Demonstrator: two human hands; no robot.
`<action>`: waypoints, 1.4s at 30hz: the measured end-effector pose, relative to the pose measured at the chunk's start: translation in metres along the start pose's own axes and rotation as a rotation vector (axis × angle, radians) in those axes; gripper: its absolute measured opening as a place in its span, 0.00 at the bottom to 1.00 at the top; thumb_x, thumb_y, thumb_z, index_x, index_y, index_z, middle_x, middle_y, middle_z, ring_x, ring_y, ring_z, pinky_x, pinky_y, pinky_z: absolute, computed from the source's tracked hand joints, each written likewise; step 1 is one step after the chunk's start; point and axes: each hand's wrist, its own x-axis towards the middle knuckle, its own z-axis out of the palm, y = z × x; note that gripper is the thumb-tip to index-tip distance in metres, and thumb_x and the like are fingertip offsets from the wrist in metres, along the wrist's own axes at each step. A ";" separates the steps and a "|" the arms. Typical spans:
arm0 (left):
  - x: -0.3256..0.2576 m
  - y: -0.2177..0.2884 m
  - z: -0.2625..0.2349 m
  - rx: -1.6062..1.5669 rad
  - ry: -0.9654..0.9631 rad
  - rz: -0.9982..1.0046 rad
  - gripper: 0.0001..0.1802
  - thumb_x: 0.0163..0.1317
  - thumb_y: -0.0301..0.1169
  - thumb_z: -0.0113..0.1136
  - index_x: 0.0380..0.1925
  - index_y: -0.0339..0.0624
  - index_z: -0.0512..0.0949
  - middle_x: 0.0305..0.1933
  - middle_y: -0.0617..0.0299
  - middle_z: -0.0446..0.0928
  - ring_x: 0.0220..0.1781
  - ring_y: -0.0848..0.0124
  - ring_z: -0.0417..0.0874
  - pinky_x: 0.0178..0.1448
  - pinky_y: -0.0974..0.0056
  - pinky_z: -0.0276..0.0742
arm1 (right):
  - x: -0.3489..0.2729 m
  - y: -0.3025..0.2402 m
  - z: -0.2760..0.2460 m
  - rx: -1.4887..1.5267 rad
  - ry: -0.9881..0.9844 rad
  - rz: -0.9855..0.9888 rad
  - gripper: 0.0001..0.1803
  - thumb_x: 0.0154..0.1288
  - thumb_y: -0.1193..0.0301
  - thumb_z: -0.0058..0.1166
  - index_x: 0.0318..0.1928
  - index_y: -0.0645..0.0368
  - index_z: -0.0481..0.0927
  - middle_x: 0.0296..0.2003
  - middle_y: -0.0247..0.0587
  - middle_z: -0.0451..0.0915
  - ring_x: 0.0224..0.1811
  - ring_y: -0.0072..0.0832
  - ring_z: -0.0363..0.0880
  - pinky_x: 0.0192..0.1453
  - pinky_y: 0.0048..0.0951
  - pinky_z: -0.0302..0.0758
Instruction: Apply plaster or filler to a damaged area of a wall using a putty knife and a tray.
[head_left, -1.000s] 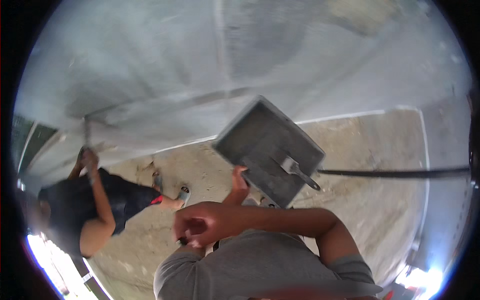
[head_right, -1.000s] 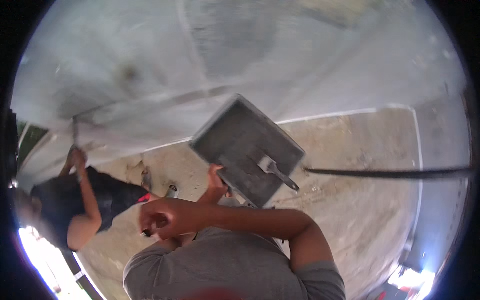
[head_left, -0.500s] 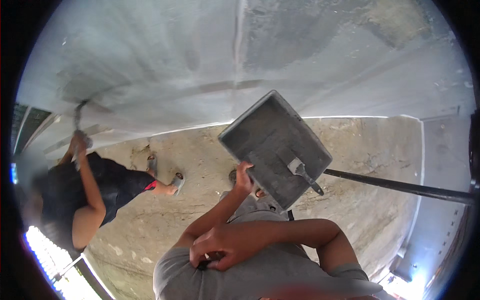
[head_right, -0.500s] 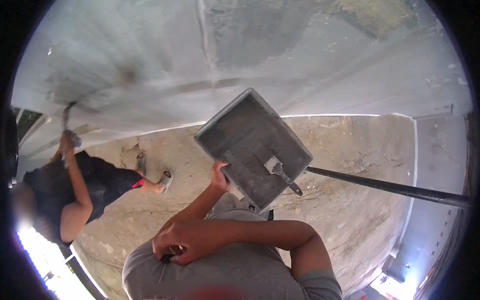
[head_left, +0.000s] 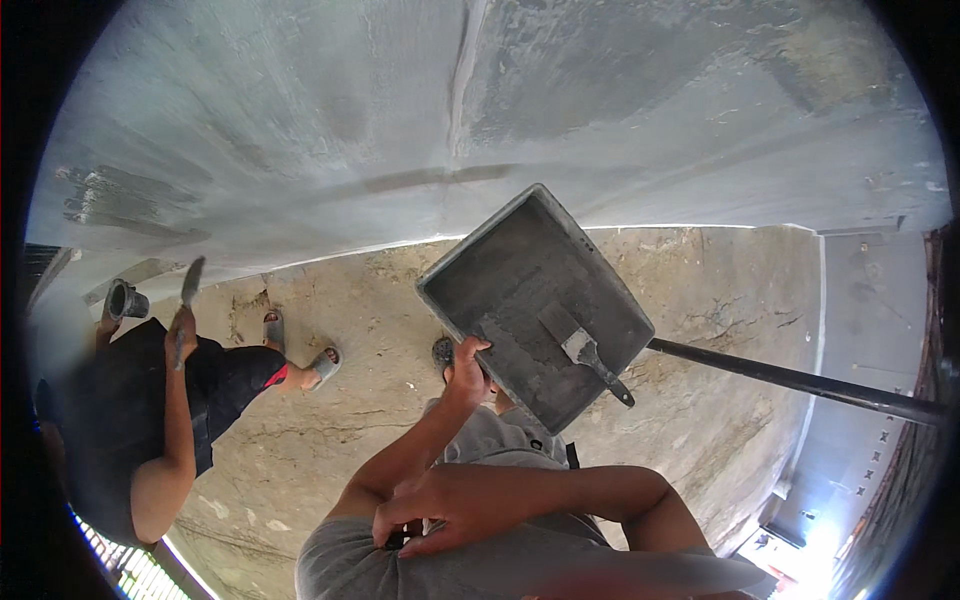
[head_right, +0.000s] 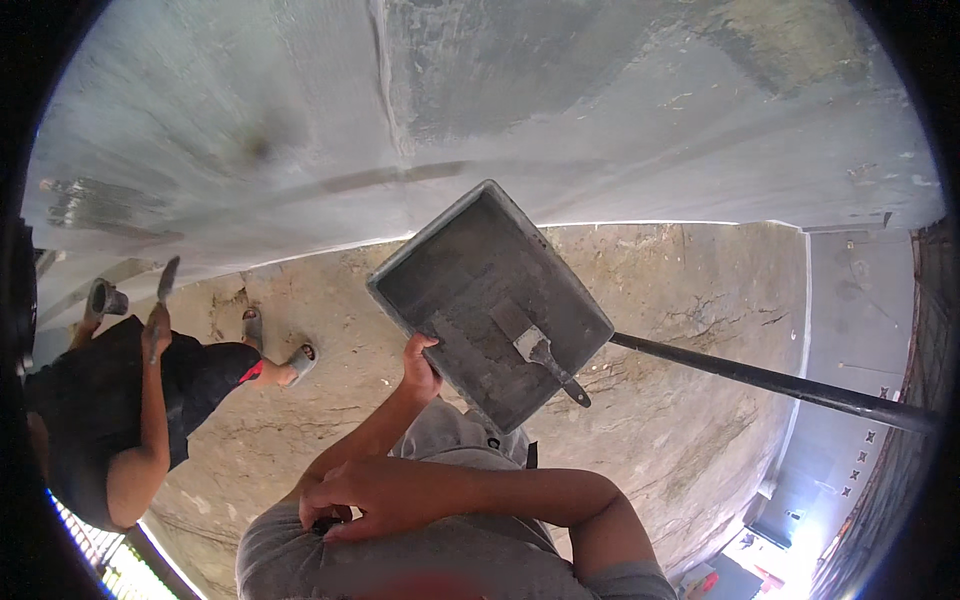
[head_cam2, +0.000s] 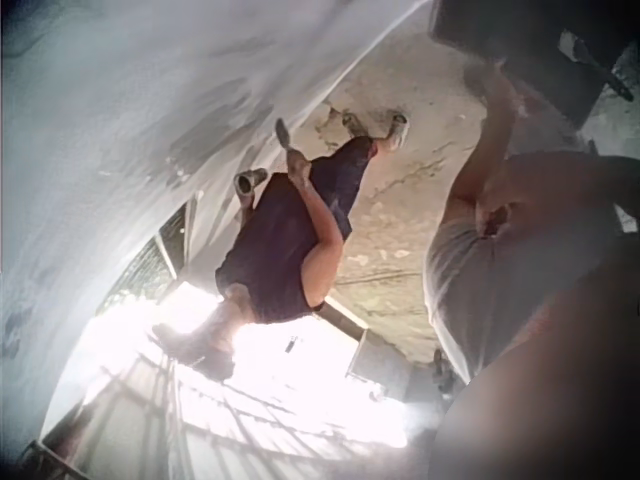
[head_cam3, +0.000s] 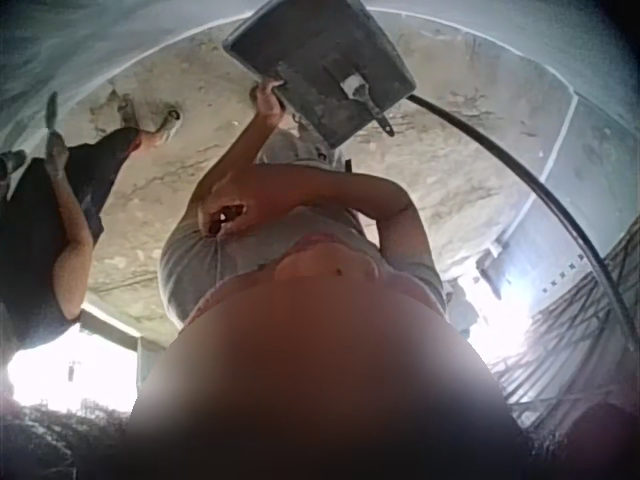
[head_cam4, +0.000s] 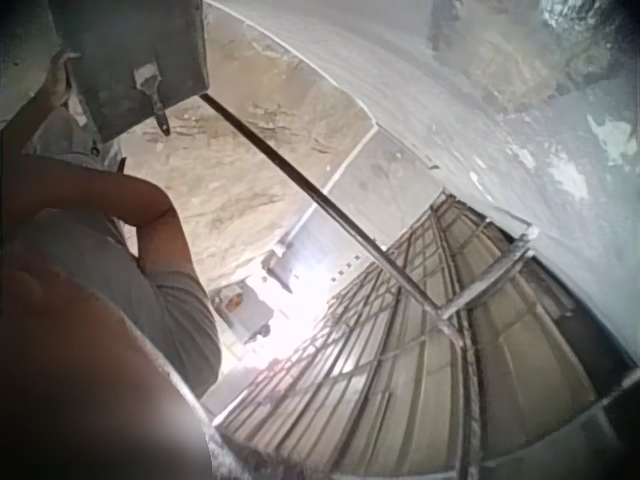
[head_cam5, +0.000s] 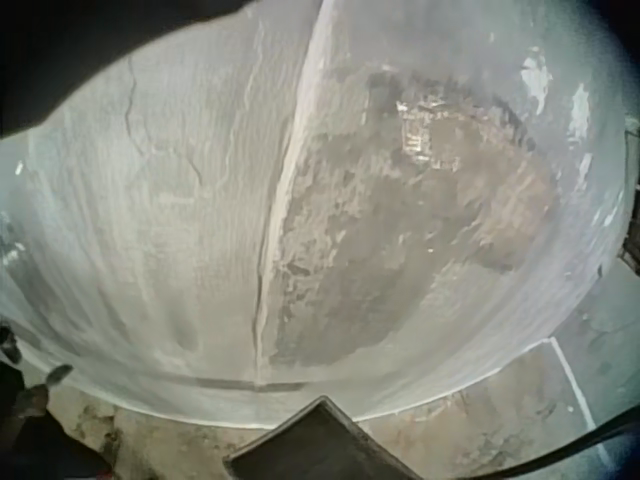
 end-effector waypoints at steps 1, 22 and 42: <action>0.000 0.000 -0.003 0.005 0.025 -0.027 0.19 0.50 0.39 0.56 0.42 0.44 0.74 0.41 0.59 0.76 0.43 0.62 0.78 0.40 0.57 0.76 | -0.001 0.001 0.000 0.004 0.001 0.002 0.13 0.70 0.65 0.56 0.51 0.56 0.77 0.41 0.39 0.81 0.39 0.31 0.82 0.43 0.32 0.78; 0.002 0.015 0.021 -0.038 -0.048 -0.078 0.19 0.51 0.33 0.54 0.44 0.41 0.75 0.46 0.60 0.77 0.51 0.63 0.77 0.58 0.58 0.71 | 0.009 0.017 -0.014 0.005 0.066 -0.081 0.12 0.66 0.68 0.57 0.48 0.58 0.75 0.43 0.41 0.77 0.42 0.33 0.79 0.42 0.33 0.77; 0.016 0.012 0.012 0.023 -0.034 -0.038 0.21 0.49 0.34 0.55 0.45 0.42 0.76 0.47 0.60 0.77 0.52 0.61 0.76 0.59 0.57 0.70 | 0.041 -0.032 -0.019 0.109 0.420 -0.588 0.14 0.64 0.66 0.60 0.47 0.59 0.78 0.37 0.40 0.78 0.38 0.31 0.79 0.42 0.31 0.74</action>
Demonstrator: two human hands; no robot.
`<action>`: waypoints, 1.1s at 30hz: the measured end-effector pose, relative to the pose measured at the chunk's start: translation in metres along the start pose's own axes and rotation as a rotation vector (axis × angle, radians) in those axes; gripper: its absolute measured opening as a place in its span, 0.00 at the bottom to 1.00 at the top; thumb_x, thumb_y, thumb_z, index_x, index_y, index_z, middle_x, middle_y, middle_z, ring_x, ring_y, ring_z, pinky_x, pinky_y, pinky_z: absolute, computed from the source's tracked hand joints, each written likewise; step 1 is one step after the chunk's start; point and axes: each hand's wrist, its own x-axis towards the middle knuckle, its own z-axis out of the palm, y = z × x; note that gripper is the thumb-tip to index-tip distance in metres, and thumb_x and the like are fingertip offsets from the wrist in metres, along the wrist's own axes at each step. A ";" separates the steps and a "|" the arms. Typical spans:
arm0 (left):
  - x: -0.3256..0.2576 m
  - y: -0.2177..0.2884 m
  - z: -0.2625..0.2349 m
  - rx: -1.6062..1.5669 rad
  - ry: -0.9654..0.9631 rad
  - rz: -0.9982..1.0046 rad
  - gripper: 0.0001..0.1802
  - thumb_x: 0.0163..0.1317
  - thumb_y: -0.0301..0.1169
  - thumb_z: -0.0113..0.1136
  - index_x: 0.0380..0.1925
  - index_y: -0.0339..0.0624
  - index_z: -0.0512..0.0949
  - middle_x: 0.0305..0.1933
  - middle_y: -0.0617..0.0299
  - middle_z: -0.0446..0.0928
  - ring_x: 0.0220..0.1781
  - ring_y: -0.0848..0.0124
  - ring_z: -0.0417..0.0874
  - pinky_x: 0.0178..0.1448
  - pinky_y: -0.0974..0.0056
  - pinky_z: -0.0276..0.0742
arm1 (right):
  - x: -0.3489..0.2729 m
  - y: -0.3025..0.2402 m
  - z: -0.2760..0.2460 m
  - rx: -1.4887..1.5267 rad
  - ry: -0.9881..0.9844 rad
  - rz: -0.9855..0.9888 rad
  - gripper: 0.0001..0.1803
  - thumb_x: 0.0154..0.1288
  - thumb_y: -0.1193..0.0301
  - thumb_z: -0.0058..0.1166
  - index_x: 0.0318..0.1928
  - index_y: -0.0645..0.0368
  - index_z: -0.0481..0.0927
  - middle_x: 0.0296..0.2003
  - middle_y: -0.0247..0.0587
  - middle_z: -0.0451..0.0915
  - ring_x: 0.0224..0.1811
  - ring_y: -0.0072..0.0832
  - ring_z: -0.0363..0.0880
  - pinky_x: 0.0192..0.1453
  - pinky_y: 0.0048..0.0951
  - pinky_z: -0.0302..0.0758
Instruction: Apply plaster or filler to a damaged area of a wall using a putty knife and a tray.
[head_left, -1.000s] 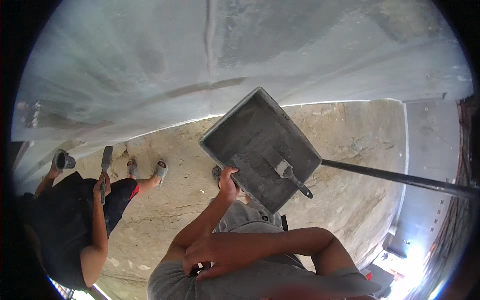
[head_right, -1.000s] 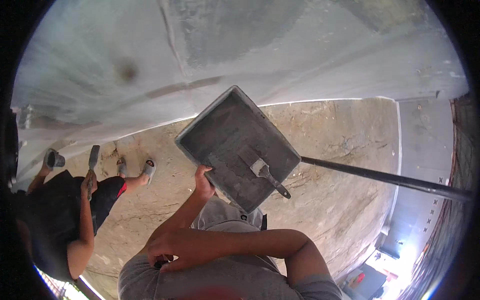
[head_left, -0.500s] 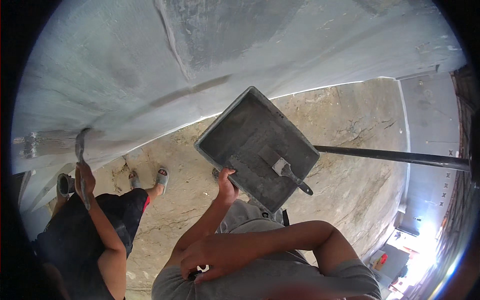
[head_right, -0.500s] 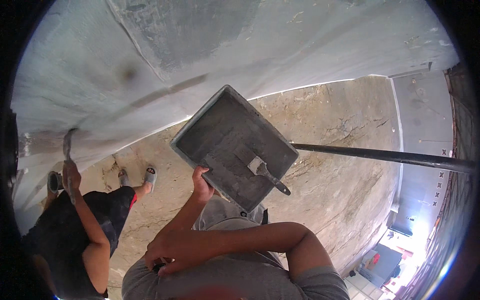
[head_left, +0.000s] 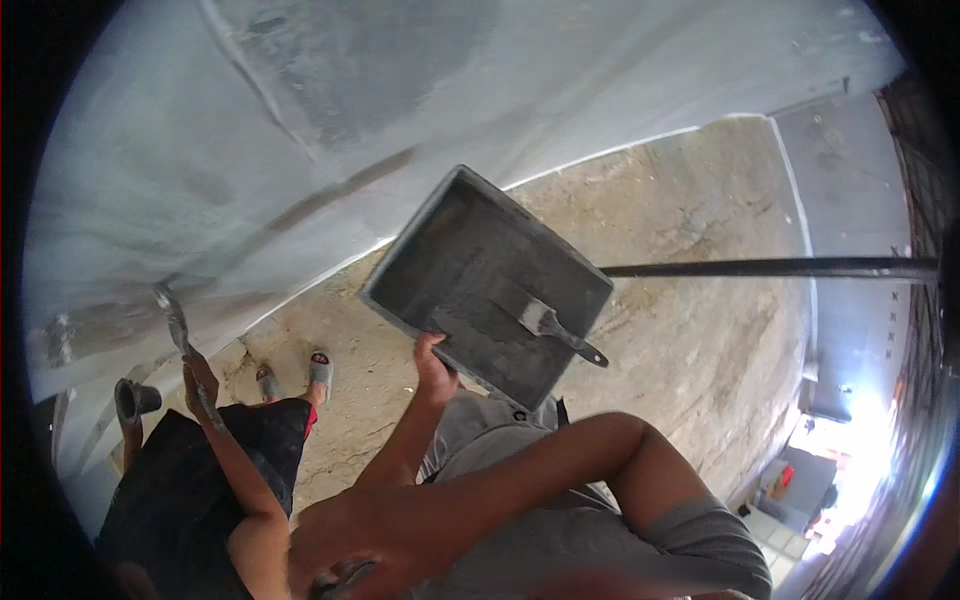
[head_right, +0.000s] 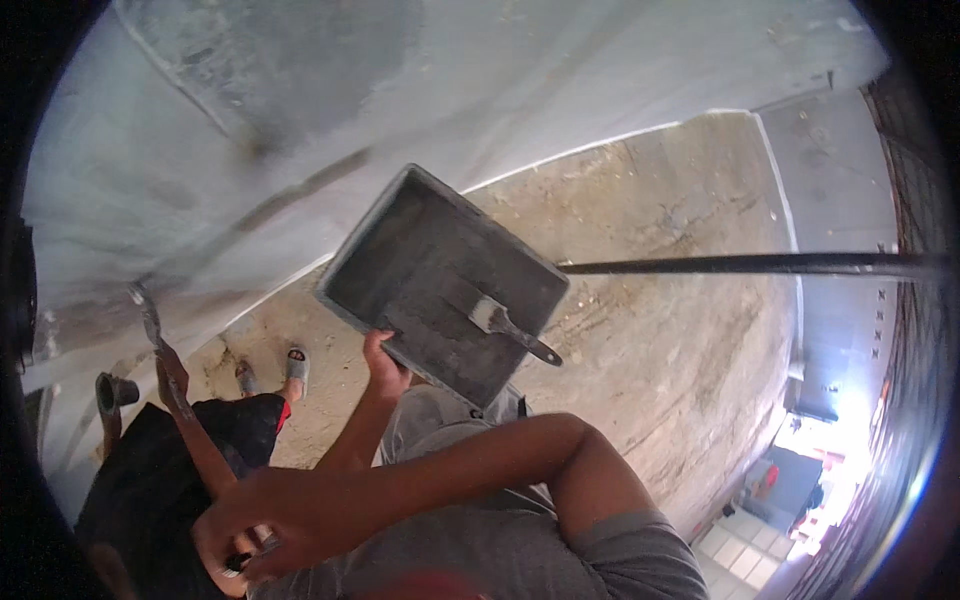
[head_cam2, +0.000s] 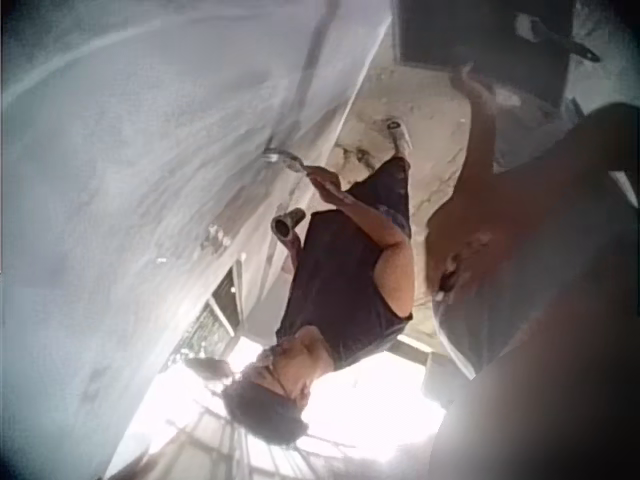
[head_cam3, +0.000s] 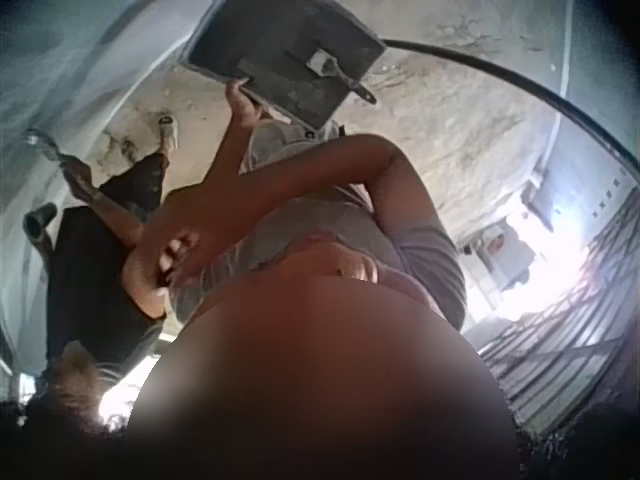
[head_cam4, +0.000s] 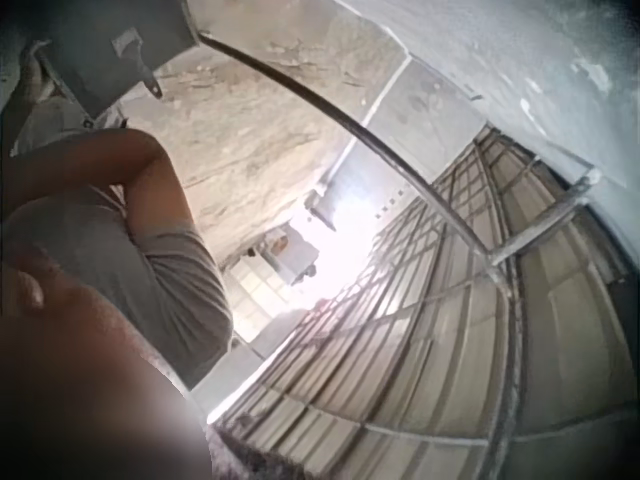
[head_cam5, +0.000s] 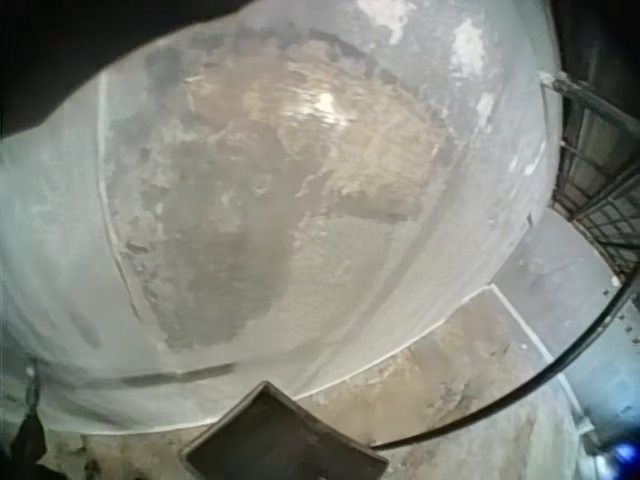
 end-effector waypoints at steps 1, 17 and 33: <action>-0.005 0.003 0.010 0.008 -0.007 -0.033 0.21 0.49 0.34 0.55 0.45 0.42 0.76 0.47 0.60 0.77 0.52 0.61 0.76 0.59 0.57 0.70 | 0.015 -0.010 0.005 -0.030 0.127 -0.202 0.14 0.60 0.66 0.63 0.43 0.60 0.78 0.33 0.39 0.80 0.35 0.32 0.80 0.38 0.30 0.75; -0.035 0.022 0.052 0.164 -0.006 0.067 0.23 0.49 0.38 0.55 0.46 0.42 0.75 0.46 0.60 0.77 0.51 0.61 0.78 0.56 0.57 0.73 | 0.051 -0.057 0.013 0.044 -0.141 -0.423 0.21 0.74 0.57 0.50 0.54 0.63 0.77 0.43 0.43 0.79 0.42 0.30 0.78 0.44 0.33 0.74; -0.029 0.025 0.053 0.191 0.067 0.054 0.19 0.49 0.38 0.56 0.41 0.45 0.77 0.44 0.63 0.77 0.48 0.63 0.78 0.55 0.58 0.72 | 0.045 -0.082 0.000 0.146 -0.245 -0.469 0.21 0.75 0.60 0.49 0.57 0.65 0.75 0.47 0.45 0.79 0.47 0.30 0.77 0.49 0.32 0.73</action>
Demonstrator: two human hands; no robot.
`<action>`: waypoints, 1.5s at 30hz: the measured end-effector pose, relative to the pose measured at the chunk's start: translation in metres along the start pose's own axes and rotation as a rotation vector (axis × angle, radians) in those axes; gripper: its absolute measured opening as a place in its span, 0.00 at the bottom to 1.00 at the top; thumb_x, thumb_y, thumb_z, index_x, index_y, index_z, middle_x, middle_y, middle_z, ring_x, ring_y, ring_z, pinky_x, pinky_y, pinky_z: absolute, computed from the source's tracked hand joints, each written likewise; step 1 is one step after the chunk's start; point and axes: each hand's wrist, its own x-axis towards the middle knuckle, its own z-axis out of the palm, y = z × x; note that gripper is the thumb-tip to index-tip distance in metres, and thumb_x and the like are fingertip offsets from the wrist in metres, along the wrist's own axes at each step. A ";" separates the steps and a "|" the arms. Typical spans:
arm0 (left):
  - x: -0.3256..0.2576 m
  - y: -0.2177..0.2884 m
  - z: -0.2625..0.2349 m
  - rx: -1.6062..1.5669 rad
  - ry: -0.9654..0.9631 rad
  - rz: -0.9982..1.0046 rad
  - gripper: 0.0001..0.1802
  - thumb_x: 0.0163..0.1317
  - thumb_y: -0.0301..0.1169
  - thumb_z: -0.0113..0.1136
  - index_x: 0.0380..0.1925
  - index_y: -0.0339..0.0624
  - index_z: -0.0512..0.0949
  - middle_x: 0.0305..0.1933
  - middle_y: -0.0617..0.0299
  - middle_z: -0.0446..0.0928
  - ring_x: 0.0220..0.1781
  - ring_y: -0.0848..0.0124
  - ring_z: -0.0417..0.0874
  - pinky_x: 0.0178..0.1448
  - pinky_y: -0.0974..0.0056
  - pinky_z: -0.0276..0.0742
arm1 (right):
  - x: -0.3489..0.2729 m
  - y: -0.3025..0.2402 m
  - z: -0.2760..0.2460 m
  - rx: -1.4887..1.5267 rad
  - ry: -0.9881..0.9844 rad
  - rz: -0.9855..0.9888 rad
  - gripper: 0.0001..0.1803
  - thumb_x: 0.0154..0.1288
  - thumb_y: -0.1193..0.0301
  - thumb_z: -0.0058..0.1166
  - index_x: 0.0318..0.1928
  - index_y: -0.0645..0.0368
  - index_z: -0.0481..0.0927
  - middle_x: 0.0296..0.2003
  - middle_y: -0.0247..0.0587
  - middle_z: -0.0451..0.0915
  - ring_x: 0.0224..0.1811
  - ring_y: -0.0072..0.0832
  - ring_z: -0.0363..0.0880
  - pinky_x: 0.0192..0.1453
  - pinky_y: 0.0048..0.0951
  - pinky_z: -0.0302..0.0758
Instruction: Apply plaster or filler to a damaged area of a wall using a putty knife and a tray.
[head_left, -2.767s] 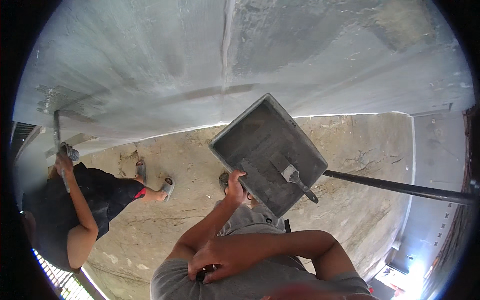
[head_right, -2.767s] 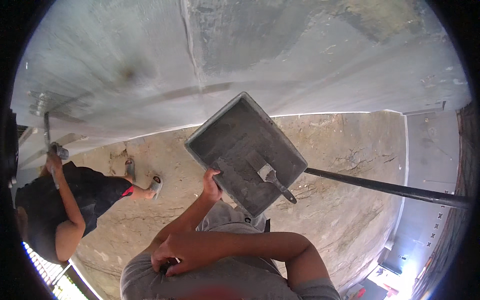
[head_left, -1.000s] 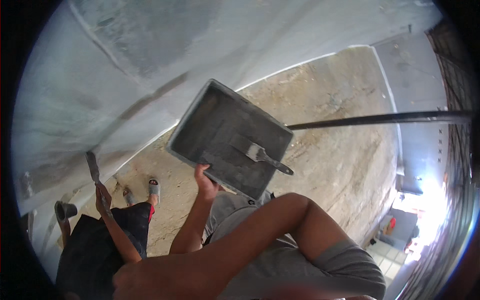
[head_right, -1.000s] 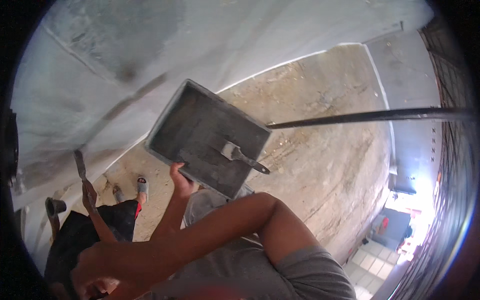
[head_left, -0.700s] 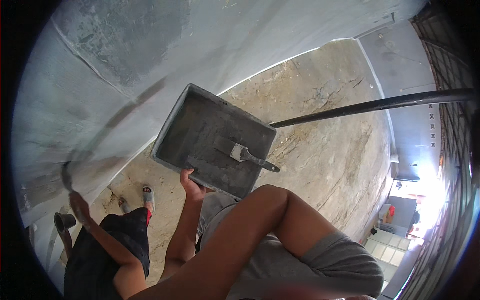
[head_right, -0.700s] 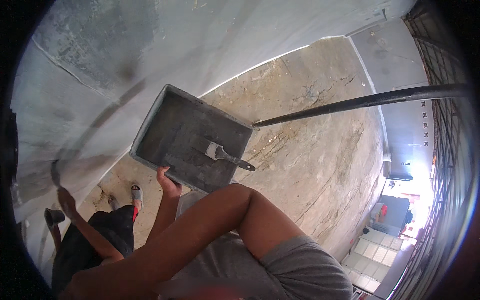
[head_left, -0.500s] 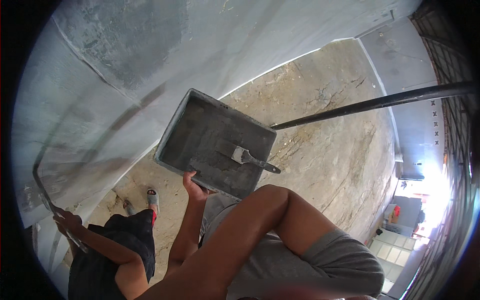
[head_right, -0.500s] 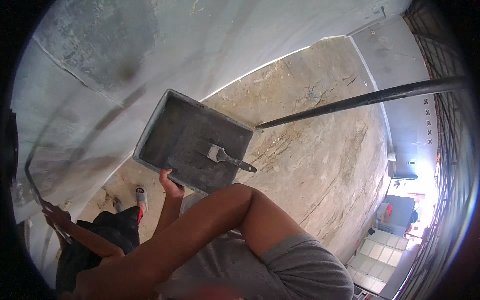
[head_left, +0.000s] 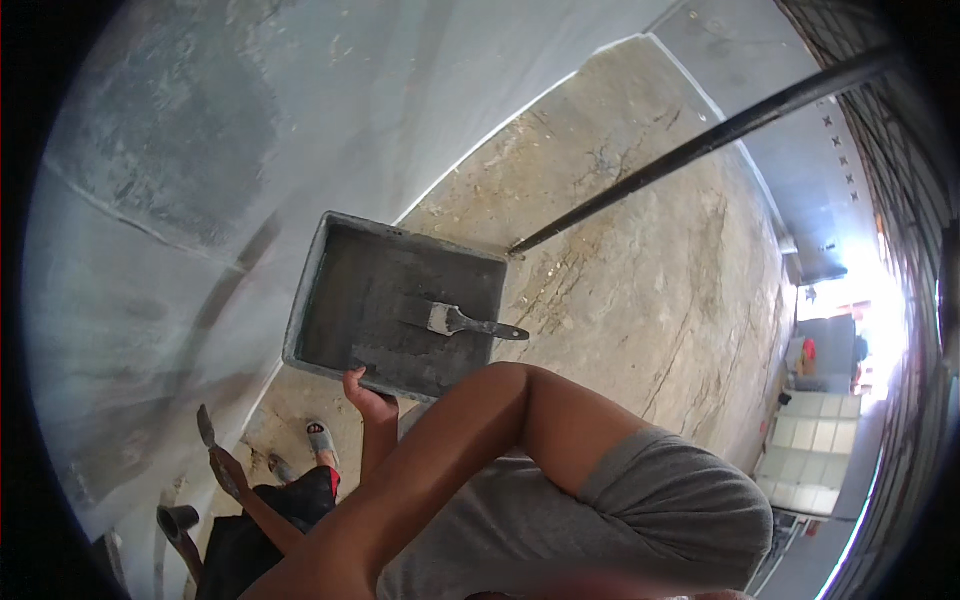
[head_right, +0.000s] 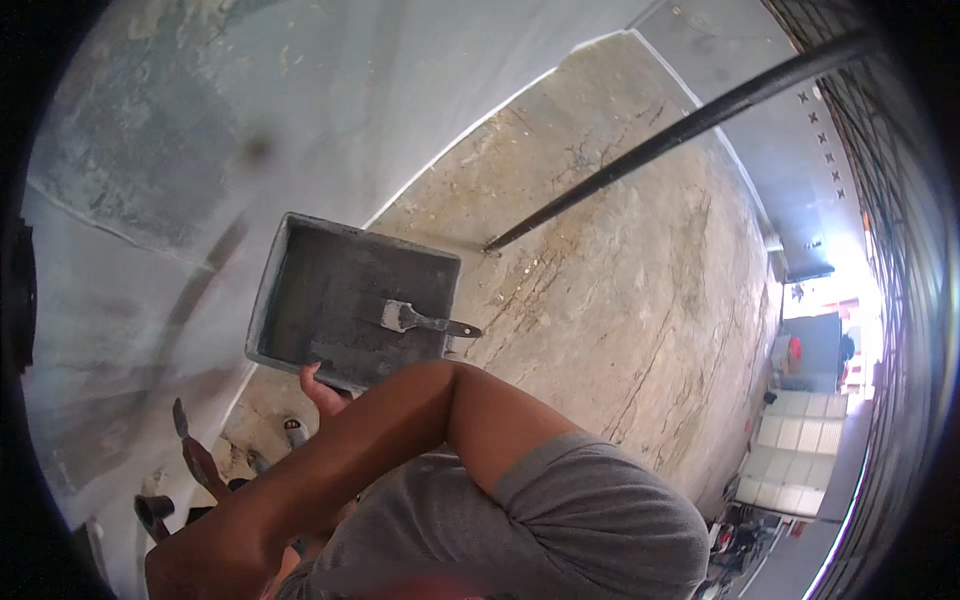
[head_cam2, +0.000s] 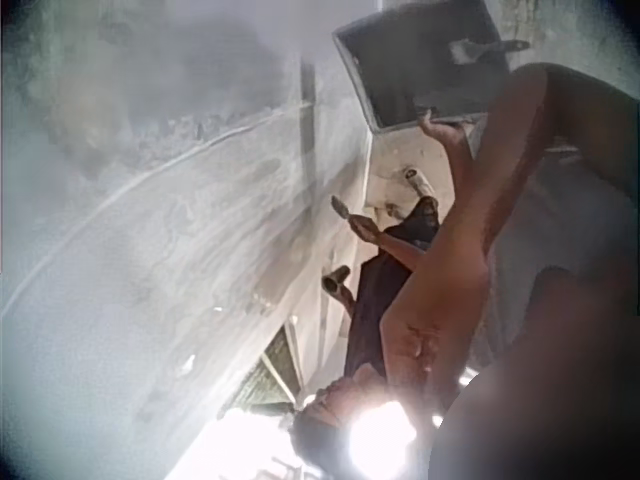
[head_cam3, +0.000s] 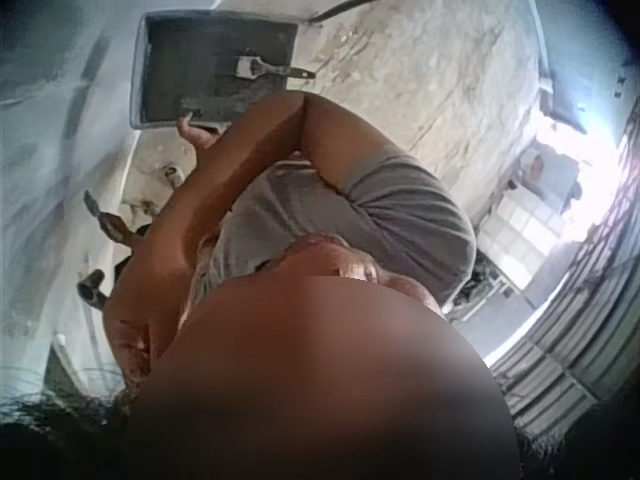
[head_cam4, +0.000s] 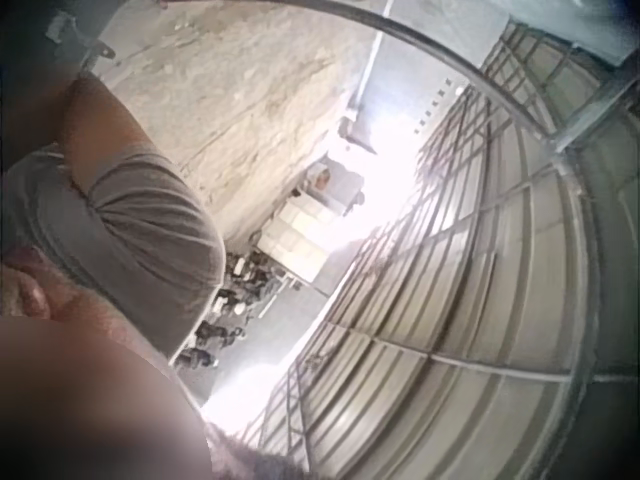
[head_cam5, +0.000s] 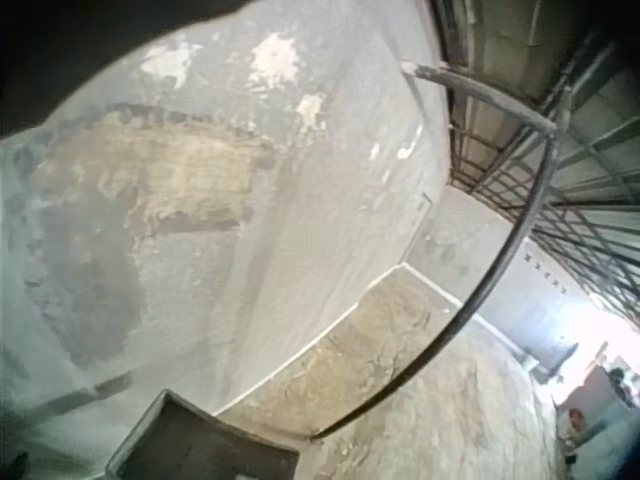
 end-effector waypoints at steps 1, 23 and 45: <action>0.000 0.002 0.000 0.039 -0.017 0.023 0.19 0.49 0.38 0.56 0.42 0.45 0.77 0.44 0.63 0.77 0.48 0.63 0.78 0.55 0.58 0.72 | 0.000 -0.004 0.001 0.001 -0.002 -0.008 0.21 0.75 0.60 0.49 0.57 0.65 0.75 0.48 0.45 0.79 0.47 0.30 0.77 0.50 0.32 0.73; 0.055 -0.012 -0.085 0.383 0.214 0.122 0.23 0.45 0.42 0.58 0.43 0.48 0.75 0.44 0.61 0.74 0.49 0.62 0.74 0.53 0.55 0.69 | -0.010 -0.021 0.004 0.369 -0.113 -0.038 0.22 0.76 0.64 0.48 0.61 0.68 0.73 0.54 0.48 0.78 0.54 0.30 0.76 0.57 0.31 0.72; -0.004 -0.006 -0.005 0.027 0.046 0.034 0.18 0.48 0.38 0.56 0.40 0.45 0.77 0.42 0.63 0.78 0.47 0.63 0.79 0.52 0.58 0.74 | 0.016 -0.026 0.037 0.556 -0.212 -0.013 0.19 0.76 0.65 0.49 0.58 0.66 0.77 0.47 0.46 0.83 0.48 0.28 0.81 0.50 0.30 0.76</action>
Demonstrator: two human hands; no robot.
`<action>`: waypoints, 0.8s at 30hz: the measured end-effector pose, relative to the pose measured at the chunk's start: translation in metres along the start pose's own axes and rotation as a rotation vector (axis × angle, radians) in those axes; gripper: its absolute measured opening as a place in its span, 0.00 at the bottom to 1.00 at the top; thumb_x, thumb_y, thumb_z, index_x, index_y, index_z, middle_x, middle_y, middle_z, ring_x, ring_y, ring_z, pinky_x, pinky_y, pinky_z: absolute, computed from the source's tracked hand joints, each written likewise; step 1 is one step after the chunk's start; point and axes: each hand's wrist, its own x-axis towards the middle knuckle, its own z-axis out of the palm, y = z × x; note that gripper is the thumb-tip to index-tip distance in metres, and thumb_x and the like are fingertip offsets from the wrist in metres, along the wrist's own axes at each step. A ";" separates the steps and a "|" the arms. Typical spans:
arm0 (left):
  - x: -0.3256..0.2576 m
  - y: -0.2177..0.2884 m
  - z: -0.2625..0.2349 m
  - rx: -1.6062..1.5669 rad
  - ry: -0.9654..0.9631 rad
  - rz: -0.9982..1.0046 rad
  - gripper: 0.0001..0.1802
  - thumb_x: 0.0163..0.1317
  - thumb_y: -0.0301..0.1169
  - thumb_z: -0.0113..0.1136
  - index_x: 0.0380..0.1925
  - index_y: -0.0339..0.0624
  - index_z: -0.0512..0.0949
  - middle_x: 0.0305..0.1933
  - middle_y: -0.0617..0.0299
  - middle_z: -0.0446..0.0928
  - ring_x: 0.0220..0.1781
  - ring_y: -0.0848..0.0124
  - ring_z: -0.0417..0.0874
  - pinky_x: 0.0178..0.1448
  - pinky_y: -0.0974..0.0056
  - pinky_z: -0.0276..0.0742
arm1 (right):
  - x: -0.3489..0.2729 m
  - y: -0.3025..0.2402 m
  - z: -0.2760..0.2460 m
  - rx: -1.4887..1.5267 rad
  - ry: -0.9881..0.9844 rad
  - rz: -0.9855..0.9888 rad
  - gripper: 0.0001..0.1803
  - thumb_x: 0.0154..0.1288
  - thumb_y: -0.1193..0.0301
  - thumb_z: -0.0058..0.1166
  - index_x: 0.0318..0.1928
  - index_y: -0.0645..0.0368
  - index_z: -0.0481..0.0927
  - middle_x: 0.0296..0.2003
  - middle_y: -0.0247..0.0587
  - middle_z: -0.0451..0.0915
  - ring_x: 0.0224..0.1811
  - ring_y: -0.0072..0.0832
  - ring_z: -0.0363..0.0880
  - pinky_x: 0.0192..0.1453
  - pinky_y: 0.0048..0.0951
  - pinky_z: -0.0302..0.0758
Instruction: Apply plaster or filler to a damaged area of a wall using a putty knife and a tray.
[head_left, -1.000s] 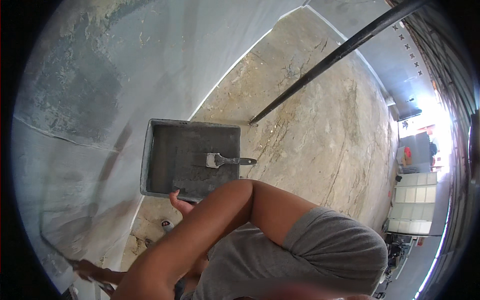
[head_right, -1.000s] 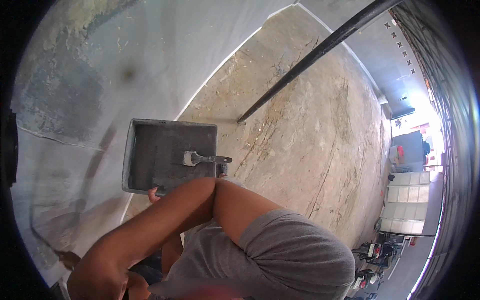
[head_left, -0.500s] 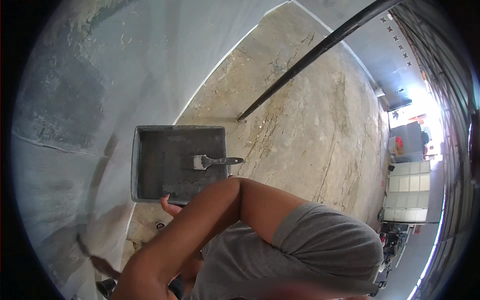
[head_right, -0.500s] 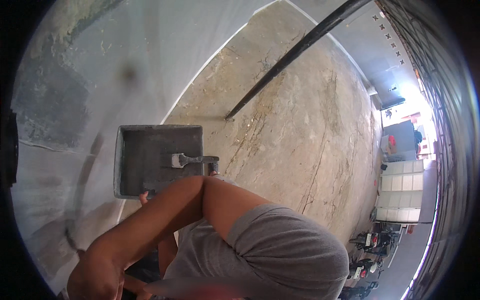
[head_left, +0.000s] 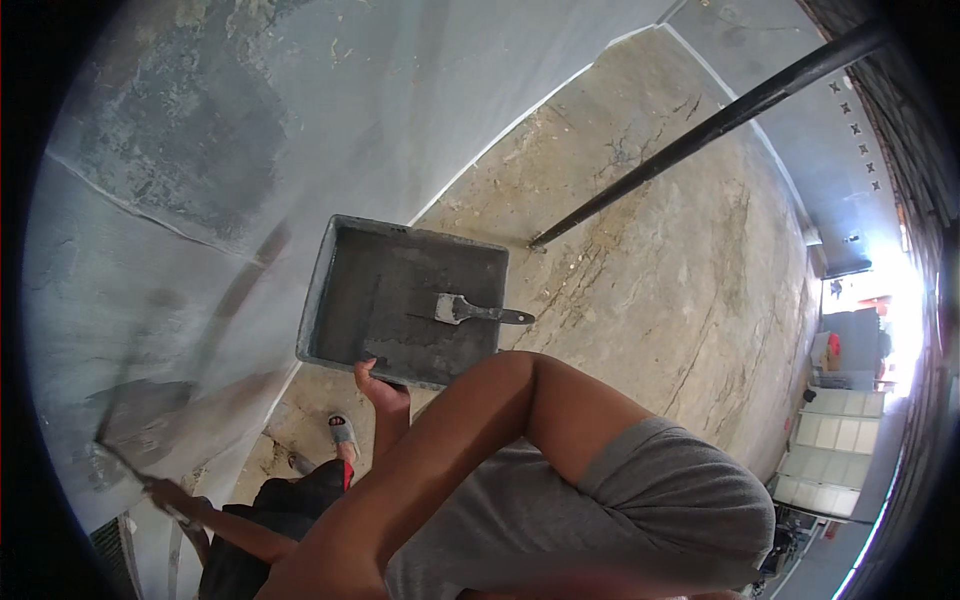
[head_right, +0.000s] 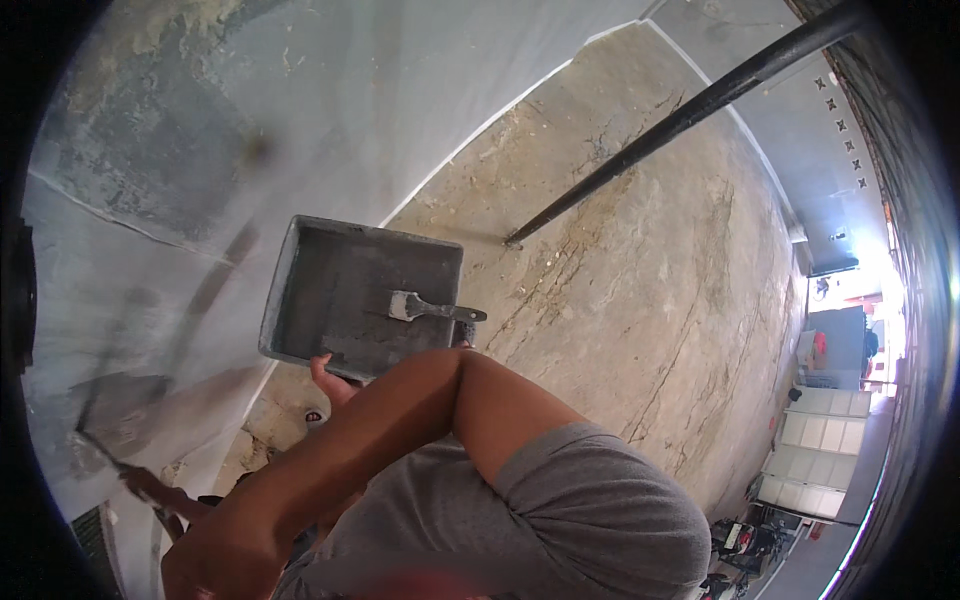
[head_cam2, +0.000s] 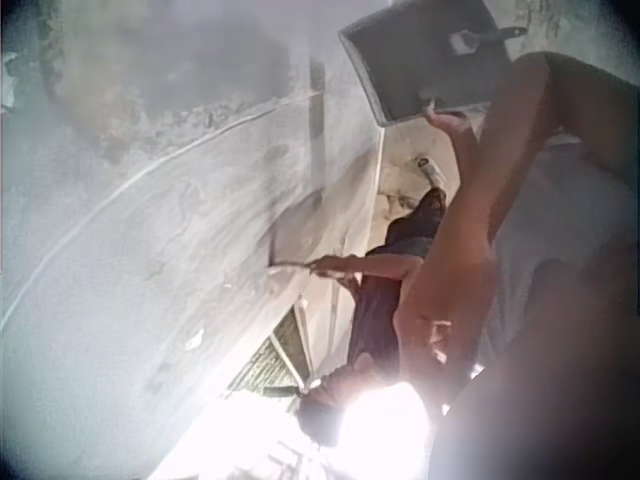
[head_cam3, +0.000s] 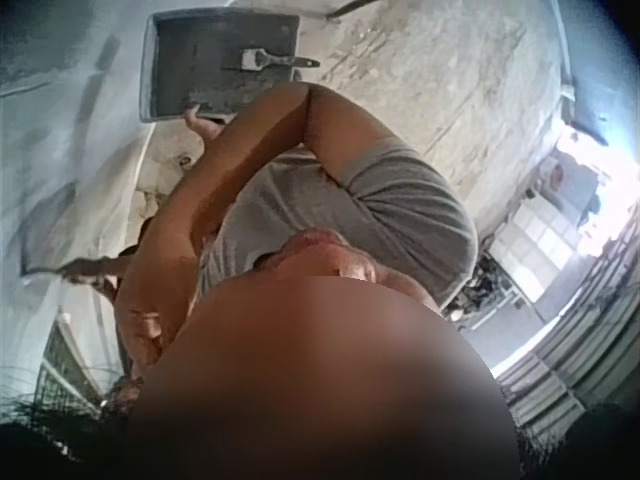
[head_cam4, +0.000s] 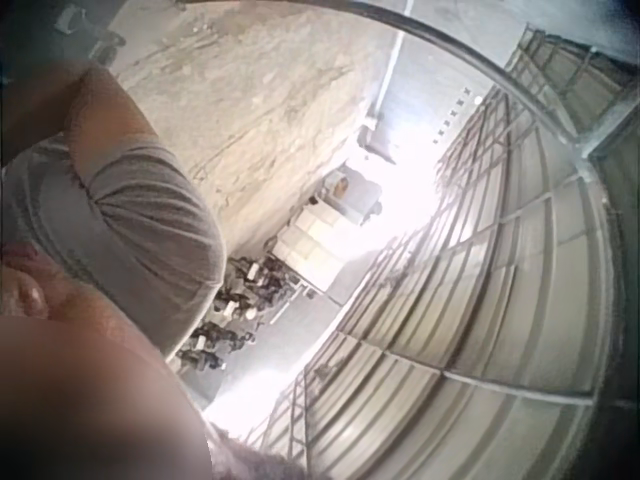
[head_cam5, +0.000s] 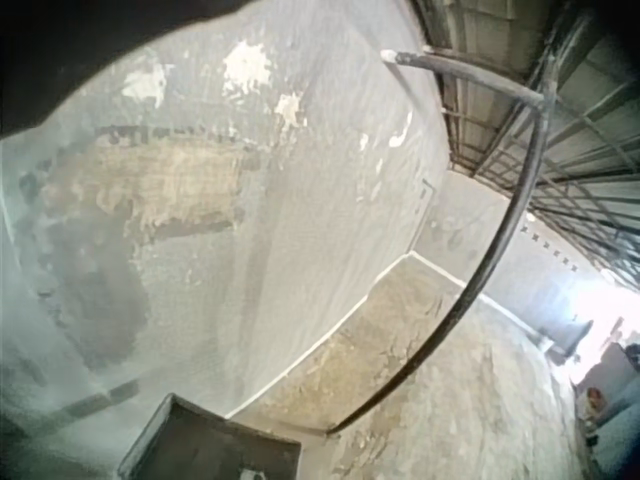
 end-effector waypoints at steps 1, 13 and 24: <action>0.003 0.002 0.001 0.008 -0.030 -0.013 0.18 0.48 0.38 0.55 0.40 0.45 0.77 0.42 0.62 0.78 0.47 0.63 0.79 0.52 0.58 0.74 | 0.005 -0.001 0.002 0.008 -0.055 -0.039 0.19 0.76 0.64 0.49 0.56 0.66 0.78 0.47 0.47 0.83 0.48 0.29 0.81 0.52 0.31 0.75; -0.041 0.004 0.021 -0.043 -0.308 0.339 0.18 0.51 0.37 0.54 0.42 0.45 0.76 0.43 0.62 0.77 0.49 0.62 0.78 0.53 0.58 0.74 | -0.139 -0.129 0.005 -2.068 0.590 0.467 0.22 0.63 0.67 0.63 0.54 0.62 0.76 0.45 0.42 0.80 0.48 0.33 0.79 0.53 0.37 0.75; -0.026 0.022 0.018 -0.056 -0.180 0.024 0.16 0.52 0.37 0.53 0.41 0.45 0.76 0.42 0.62 0.78 0.48 0.62 0.79 0.54 0.57 0.74 | -0.478 -0.172 0.058 -0.771 1.885 0.617 0.49 0.66 0.28 0.29 0.67 0.58 0.68 0.56 0.48 0.78 0.54 0.32 0.75 0.62 0.39 0.69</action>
